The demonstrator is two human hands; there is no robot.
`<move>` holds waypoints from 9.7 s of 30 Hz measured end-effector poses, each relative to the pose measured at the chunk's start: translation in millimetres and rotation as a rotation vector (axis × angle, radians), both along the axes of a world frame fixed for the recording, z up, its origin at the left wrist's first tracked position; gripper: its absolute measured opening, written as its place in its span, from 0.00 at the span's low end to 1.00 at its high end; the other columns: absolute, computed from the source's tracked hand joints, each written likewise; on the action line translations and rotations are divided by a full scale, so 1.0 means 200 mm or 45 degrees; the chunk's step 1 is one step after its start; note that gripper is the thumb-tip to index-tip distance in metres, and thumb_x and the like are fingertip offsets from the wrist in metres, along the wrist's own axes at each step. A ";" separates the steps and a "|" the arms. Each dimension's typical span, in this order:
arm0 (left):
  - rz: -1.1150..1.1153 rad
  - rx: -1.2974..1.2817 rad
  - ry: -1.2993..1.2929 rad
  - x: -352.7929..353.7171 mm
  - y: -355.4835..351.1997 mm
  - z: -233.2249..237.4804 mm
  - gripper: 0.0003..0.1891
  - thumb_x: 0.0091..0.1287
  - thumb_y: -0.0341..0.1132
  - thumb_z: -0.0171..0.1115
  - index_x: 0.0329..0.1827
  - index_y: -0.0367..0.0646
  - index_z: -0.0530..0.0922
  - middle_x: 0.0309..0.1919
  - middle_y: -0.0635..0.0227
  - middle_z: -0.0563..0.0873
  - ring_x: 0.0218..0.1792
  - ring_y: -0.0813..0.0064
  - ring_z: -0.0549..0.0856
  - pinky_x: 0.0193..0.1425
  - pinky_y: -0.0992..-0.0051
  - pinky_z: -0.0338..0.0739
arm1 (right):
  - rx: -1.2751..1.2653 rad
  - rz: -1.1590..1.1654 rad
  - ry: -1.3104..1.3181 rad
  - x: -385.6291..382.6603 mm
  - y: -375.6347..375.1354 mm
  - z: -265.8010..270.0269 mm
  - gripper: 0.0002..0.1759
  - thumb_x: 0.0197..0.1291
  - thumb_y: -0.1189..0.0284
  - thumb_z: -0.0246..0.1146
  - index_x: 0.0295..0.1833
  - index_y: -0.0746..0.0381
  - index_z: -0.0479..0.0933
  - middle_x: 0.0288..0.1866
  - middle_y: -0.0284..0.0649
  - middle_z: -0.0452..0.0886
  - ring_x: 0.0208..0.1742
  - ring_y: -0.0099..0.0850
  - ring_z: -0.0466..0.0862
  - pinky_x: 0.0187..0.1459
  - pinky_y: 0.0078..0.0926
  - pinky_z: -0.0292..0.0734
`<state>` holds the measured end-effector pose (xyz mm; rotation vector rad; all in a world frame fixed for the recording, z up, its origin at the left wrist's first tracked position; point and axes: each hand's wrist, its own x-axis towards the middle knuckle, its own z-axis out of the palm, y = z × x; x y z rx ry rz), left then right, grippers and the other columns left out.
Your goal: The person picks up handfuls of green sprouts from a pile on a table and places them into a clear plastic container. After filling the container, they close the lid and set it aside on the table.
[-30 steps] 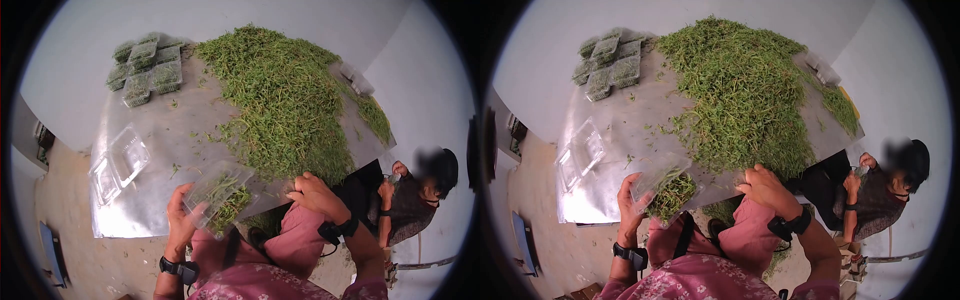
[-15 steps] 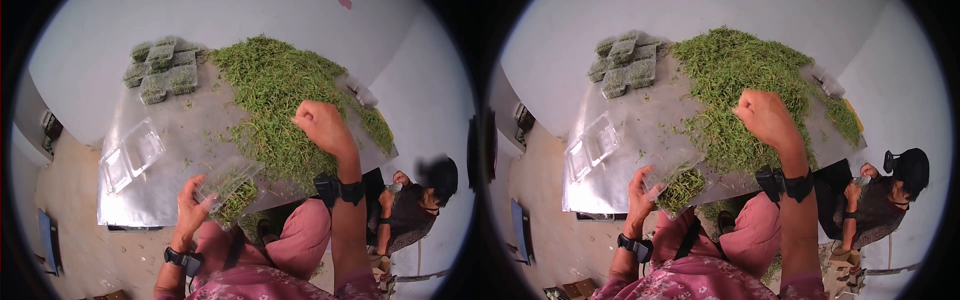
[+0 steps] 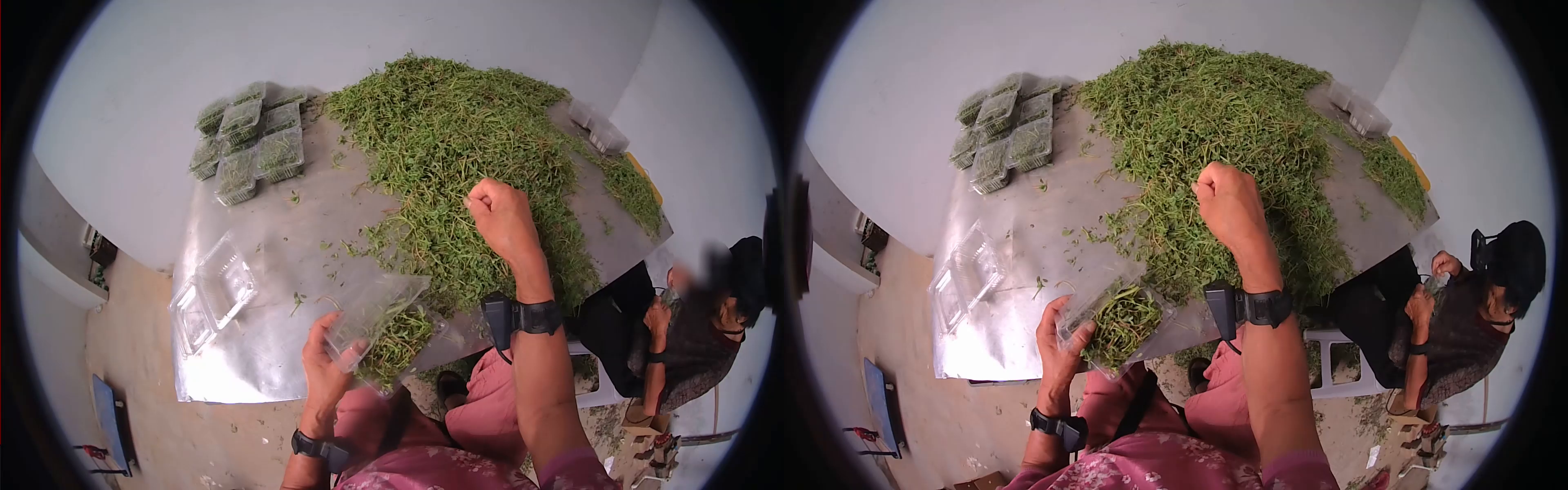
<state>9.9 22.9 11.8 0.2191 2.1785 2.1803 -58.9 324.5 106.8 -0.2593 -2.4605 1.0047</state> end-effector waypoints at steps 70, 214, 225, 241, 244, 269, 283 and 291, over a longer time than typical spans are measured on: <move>0.040 -0.002 0.053 0.00 0.03 0.04 0.23 0.60 0.37 0.74 0.55 0.37 0.76 0.40 0.70 0.84 0.43 0.80 0.80 0.51 0.77 0.75 | 0.207 0.134 -0.329 0.01 0.00 -0.02 0.16 0.58 0.73 0.69 0.50 0.68 0.77 0.51 0.52 0.79 0.50 0.48 0.81 0.49 0.42 0.76; -0.205 -0.160 0.071 0.10 0.00 0.05 0.66 0.51 0.21 0.74 0.80 0.51 0.27 0.73 0.53 0.60 0.70 0.60 0.67 0.73 0.63 0.65 | 0.601 1.143 -0.463 0.29 -0.54 -0.12 0.04 0.59 0.76 0.58 0.38 0.64 0.77 0.41 0.47 0.79 0.45 0.50 0.82 0.47 0.46 0.77; -0.160 -0.210 0.140 0.11 0.02 0.08 0.64 0.52 0.21 0.74 0.80 0.52 0.29 0.71 0.55 0.62 0.64 0.63 0.73 0.67 0.65 0.73 | 0.515 1.167 -0.377 0.31 -0.52 -0.16 0.07 0.59 0.76 0.57 0.42 0.64 0.76 0.44 0.50 0.79 0.47 0.52 0.81 0.49 0.47 0.76; -0.089 -0.039 0.004 0.00 -0.02 0.06 0.51 0.51 0.23 0.73 0.78 0.48 0.54 0.65 0.59 0.70 0.62 0.64 0.76 0.66 0.67 0.73 | 0.386 1.248 -0.377 0.21 -0.50 -0.13 0.08 0.60 0.76 0.58 0.43 0.67 0.79 0.45 0.51 0.82 0.44 0.50 0.83 0.47 0.44 0.77; -0.072 -0.089 0.037 0.00 -0.03 0.03 0.51 0.52 0.22 0.72 0.78 0.47 0.53 0.65 0.58 0.70 0.62 0.64 0.76 0.67 0.67 0.73 | 0.133 1.189 -0.201 0.20 -0.42 -0.07 0.05 0.54 0.78 0.59 0.35 0.67 0.79 0.38 0.50 0.82 0.41 0.50 0.83 0.46 0.44 0.77; 0.032 -0.088 0.045 0.01 0.03 0.05 0.57 0.50 0.37 0.82 0.79 0.45 0.49 0.69 0.50 0.65 0.67 0.59 0.71 0.69 0.63 0.69 | 0.709 0.925 -0.066 0.23 -0.48 -0.22 0.05 0.50 0.81 0.58 0.33 0.65 0.79 0.38 0.50 0.80 0.44 0.50 0.82 0.43 0.46 0.77; 0.125 -0.168 0.158 0.02 0.07 -0.01 0.59 0.50 0.30 0.78 0.80 0.46 0.43 0.69 0.49 0.62 0.65 0.58 0.71 0.68 0.62 0.70 | 0.424 1.053 -0.216 0.18 -0.35 -0.15 0.06 0.51 0.82 0.60 0.35 0.68 0.79 0.36 0.51 0.81 0.41 0.49 0.83 0.44 0.42 0.78; 0.138 -0.152 0.144 0.02 0.08 0.00 0.58 0.50 0.28 0.77 0.80 0.46 0.44 0.69 0.51 0.63 0.65 0.58 0.72 0.67 0.63 0.71 | 0.097 1.036 -0.544 0.15 -0.25 -0.05 0.07 0.44 0.80 0.67 0.31 0.68 0.77 0.26 0.46 0.78 0.28 0.37 0.82 0.33 0.35 0.75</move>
